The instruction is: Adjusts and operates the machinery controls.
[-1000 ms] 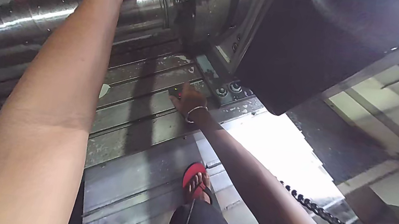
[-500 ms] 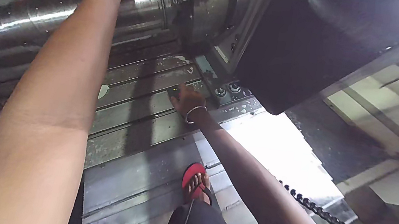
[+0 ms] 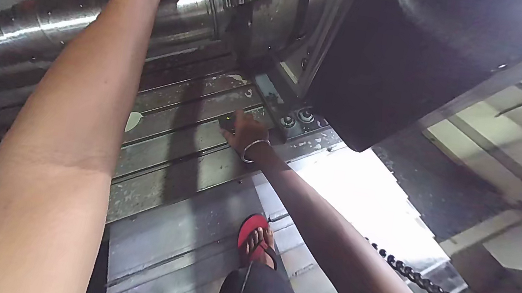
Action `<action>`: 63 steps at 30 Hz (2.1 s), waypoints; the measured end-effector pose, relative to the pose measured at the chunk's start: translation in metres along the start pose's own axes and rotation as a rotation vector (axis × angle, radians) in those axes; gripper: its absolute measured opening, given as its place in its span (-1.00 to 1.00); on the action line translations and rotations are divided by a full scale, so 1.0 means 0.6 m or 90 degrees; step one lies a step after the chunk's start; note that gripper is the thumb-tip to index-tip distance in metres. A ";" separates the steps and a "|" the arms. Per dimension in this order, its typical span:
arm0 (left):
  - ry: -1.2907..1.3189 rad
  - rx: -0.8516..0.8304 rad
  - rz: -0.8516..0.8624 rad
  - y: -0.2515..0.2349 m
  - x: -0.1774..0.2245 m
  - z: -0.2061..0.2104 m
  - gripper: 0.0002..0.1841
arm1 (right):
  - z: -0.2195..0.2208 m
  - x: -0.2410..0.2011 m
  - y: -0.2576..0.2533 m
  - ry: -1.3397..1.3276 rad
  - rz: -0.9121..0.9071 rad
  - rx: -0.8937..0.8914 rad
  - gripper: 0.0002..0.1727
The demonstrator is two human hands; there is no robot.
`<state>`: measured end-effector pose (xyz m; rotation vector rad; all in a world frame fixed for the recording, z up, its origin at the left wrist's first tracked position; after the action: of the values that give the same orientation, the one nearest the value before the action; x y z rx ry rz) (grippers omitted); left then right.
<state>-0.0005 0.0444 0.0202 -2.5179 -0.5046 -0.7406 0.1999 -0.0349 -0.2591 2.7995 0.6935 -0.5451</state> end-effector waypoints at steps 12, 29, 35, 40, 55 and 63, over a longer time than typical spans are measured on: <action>0.020 0.009 0.001 -0.009 -0.012 0.001 -0.64 | 0.001 0.002 0.002 -0.022 0.002 0.011 -0.24; 0.006 -0.012 -0.015 -0.003 -0.006 0.007 -0.62 | 0.004 0.002 -0.001 -0.002 -0.018 -0.001 -0.30; 0.016 -0.004 -0.036 0.001 -0.009 0.006 -0.61 | 0.003 0.002 0.002 -0.009 0.011 0.005 -0.11; 0.046 -0.009 -0.043 0.008 -0.005 0.006 -0.64 | 0.001 0.002 0.002 -0.020 0.005 0.003 -0.19; 0.016 -0.008 -0.025 0.011 0.002 0.007 -0.61 | 0.001 0.000 0.000 -0.004 -0.013 -0.003 -0.32; 0.037 0.002 -0.026 0.001 -0.006 0.007 -0.62 | 0.002 -0.001 -0.001 -0.001 0.036 -0.007 -0.12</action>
<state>-0.0014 0.0454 0.0149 -2.4822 -0.5374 -0.8257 0.1987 -0.0352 -0.2598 2.7989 0.6137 -0.5319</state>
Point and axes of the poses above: each hand's wrist, its own y-axis away from the middle knuckle, its own z-axis out of the palm, x = y × z, the point moved 5 cm from there along -y, towards the middle knuckle, and after that the axes turned 7 degrees about x, right-handed, at the moved point
